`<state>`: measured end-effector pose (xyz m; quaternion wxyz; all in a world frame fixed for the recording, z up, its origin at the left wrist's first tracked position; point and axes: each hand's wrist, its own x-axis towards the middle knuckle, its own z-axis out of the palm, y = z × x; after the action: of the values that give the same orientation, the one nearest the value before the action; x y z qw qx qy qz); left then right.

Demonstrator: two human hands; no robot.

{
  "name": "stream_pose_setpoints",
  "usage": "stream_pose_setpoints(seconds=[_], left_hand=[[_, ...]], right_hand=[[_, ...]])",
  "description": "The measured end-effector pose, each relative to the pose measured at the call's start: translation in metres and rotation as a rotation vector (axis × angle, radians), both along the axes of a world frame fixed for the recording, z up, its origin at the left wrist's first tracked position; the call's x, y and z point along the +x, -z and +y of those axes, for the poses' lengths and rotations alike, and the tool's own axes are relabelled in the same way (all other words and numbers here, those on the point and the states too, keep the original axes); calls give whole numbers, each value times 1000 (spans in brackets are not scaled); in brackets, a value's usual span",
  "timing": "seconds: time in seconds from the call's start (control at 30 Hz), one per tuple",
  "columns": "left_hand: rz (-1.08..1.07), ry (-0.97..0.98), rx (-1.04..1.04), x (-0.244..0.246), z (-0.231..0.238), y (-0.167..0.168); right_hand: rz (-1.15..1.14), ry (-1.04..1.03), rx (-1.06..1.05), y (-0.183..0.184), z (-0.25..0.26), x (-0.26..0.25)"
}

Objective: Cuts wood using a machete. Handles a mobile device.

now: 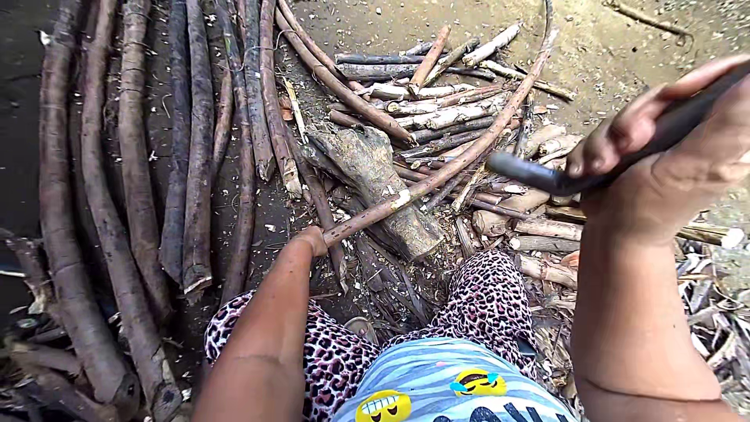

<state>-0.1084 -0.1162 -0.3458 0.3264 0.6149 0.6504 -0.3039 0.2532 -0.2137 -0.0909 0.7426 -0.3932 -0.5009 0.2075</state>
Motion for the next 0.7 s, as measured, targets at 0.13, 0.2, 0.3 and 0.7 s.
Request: stream_pose_setpoints(seconds=[0.13, 0.2, 0.3, 0.7], left_hand=[[-26, -6, 30, -6, 1, 17], [-26, 0, 0, -5, 1, 11], [-40, -47, 23, -11, -3, 10], [123, -66, 212, 9, -15, -28]], right_hand=[[-80, 105, -499, 110, -31, -42], [-172, -113, -1102, 212, -74, -64], [-63, -347, -1578, 254, -85, -84], [84, -461, -1536, 185, -70, -60]])
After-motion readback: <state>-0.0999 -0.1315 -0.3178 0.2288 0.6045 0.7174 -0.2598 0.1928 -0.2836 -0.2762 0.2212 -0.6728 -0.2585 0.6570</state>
